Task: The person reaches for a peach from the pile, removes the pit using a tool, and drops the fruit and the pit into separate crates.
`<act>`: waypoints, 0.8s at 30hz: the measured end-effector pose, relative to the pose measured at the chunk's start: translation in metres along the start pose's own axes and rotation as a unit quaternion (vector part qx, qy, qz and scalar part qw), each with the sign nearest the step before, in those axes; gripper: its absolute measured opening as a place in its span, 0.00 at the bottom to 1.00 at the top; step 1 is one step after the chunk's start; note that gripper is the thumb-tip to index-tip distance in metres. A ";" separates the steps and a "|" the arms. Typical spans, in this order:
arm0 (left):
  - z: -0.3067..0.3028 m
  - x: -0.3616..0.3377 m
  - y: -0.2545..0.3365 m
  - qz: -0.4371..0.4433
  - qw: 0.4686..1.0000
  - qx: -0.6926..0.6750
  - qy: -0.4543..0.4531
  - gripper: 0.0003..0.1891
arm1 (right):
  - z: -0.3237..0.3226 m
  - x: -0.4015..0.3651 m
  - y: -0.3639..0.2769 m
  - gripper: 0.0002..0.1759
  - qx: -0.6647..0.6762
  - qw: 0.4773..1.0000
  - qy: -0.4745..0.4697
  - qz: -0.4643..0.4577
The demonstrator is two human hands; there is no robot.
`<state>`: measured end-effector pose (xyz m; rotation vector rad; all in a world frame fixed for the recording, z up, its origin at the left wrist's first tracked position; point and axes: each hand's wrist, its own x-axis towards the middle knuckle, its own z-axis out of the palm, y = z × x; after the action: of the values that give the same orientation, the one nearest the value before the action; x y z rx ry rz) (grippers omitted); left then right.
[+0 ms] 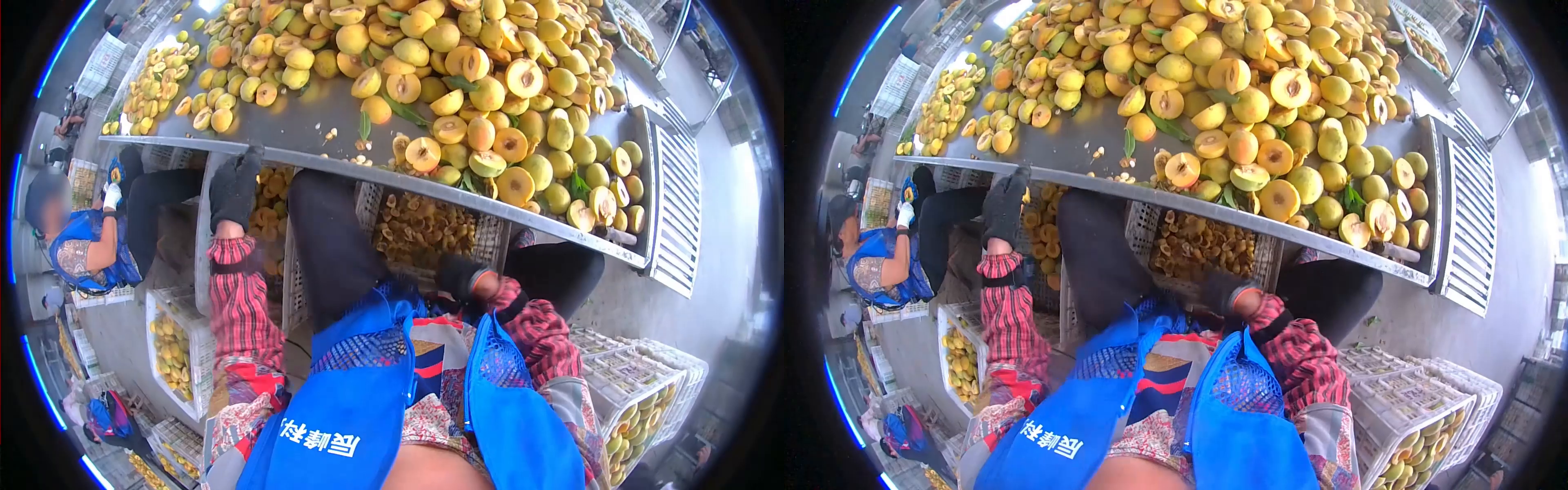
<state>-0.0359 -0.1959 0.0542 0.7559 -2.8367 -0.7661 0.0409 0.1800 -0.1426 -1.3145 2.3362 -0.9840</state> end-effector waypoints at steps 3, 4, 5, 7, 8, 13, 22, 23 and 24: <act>0.013 0.039 0.005 0.120 0.986 -0.116 -0.006 0.21 | -0.016 0.015 -0.017 0.19 0.013 0.959 -0.253 0.125; 0.019 0.051 0.018 0.117 0.964 -0.231 -0.056 0.22 | -0.011 0.020 -0.017 0.19 0.012 0.959 -0.251 0.130; 0.032 0.067 0.032 0.077 0.950 -0.275 -0.124 0.21 | -0.001 0.022 -0.016 0.20 0.026 0.975 -0.167 0.146; 0.058 0.100 0.068 0.042 0.937 -0.252 -0.237 0.17 | 0.010 0.021 -0.008 0.21 0.034 0.983 -0.078 0.160; 0.070 0.114 0.088 0.047 0.940 -0.186 -0.282 0.16 | 0.013 0.020 -0.004 0.21 0.055 0.971 -0.089 0.215; 0.160 0.154 0.111 0.047 0.919 -0.161 -0.357 0.14 | 0.001 0.009 -0.005 0.21 0.079 0.963 -0.089 0.240; 0.078 0.061 0.122 0.081 0.848 -0.357 -0.384 0.20 | -0.109 0.032 -0.069 0.13 0.275 0.904 0.164 0.282; 0.066 0.043 0.128 0.086 0.848 -0.342 -0.395 0.20 | -0.127 0.039 -0.079 0.12 0.346 0.868 0.175 0.310; 0.060 0.028 0.131 0.090 0.847 -0.327 -0.408 0.19 | -0.138 0.044 -0.083 0.12 0.414 0.825 0.184 0.336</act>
<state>-0.1312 -0.0851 0.0667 0.0229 -2.7929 -2.2845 -0.0050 0.1720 0.0180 0.0488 1.9023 -1.7585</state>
